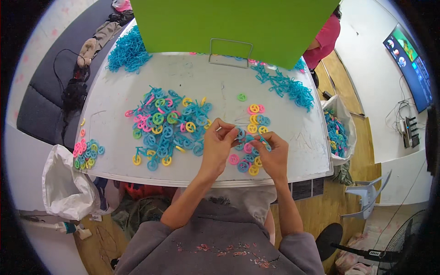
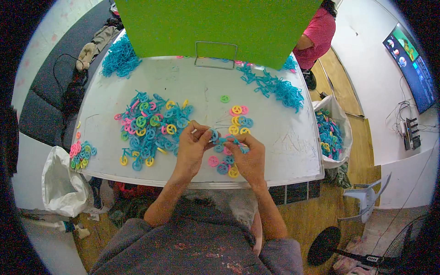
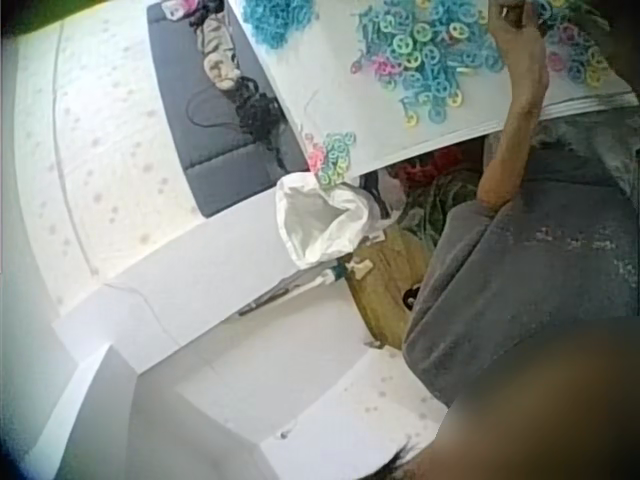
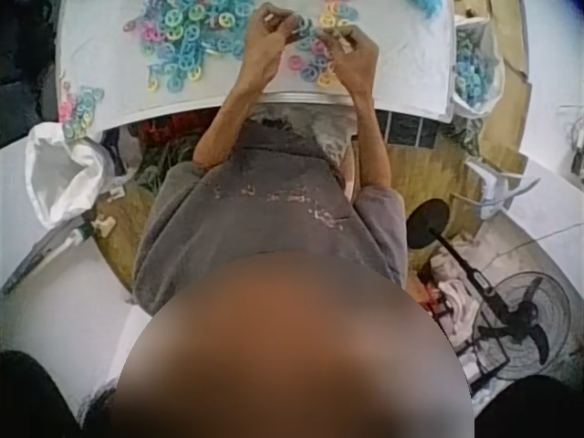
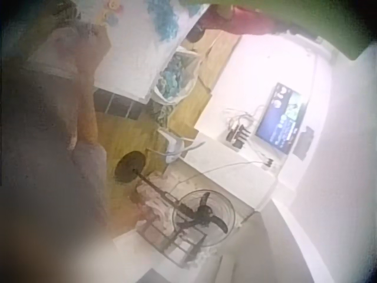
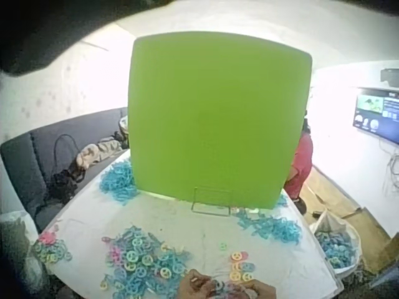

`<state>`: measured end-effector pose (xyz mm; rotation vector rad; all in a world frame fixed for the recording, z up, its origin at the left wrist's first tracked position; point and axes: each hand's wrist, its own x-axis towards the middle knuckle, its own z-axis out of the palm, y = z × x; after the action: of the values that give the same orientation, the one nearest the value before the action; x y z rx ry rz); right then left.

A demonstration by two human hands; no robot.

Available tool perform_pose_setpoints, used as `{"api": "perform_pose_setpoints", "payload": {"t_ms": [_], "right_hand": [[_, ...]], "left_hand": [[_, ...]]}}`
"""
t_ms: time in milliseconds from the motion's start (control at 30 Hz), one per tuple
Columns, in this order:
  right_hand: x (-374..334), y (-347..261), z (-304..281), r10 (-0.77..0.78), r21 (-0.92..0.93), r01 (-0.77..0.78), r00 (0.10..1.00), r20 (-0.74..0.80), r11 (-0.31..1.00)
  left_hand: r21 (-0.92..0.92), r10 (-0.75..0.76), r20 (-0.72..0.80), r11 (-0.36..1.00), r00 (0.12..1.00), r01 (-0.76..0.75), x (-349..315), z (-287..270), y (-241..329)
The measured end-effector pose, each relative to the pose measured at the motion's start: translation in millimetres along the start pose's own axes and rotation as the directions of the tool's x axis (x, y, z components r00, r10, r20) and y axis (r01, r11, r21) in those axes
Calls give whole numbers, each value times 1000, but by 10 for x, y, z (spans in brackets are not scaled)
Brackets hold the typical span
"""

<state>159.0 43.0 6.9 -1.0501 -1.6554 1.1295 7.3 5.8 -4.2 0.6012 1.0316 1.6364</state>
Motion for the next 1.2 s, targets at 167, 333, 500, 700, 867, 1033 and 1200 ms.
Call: {"api": "perform_pose_setpoints", "payload": {"t_ms": [167,333,500,700,867,1033,1200], "right_hand": [[25,-47,3,135,115,-136,991,12,984],[45,-105,29,231,220,-230,973,19,948],[18,-33,65,266,293,-259,964,16,920],[38,-22,117,364,393,-337,931,6,855],[12,-110,150,383,412,-338,923,-29,846],[-39,-72,248,208,205,-157,944,-255,966],[-13,-48,188,8,53,-1,991,-131,999]], "left_hand": [[311,206,-7,930,978,-194,-60,102,-13],[132,187,-19,974,982,-183,-118,186,60],[301,228,29,926,973,-226,-141,138,69],[416,374,13,841,927,-345,-170,209,8],[420,489,12,789,872,-448,-144,237,-9],[512,273,24,823,962,-246,-165,193,86],[508,439,69,758,896,-410,-86,73,12]]}}
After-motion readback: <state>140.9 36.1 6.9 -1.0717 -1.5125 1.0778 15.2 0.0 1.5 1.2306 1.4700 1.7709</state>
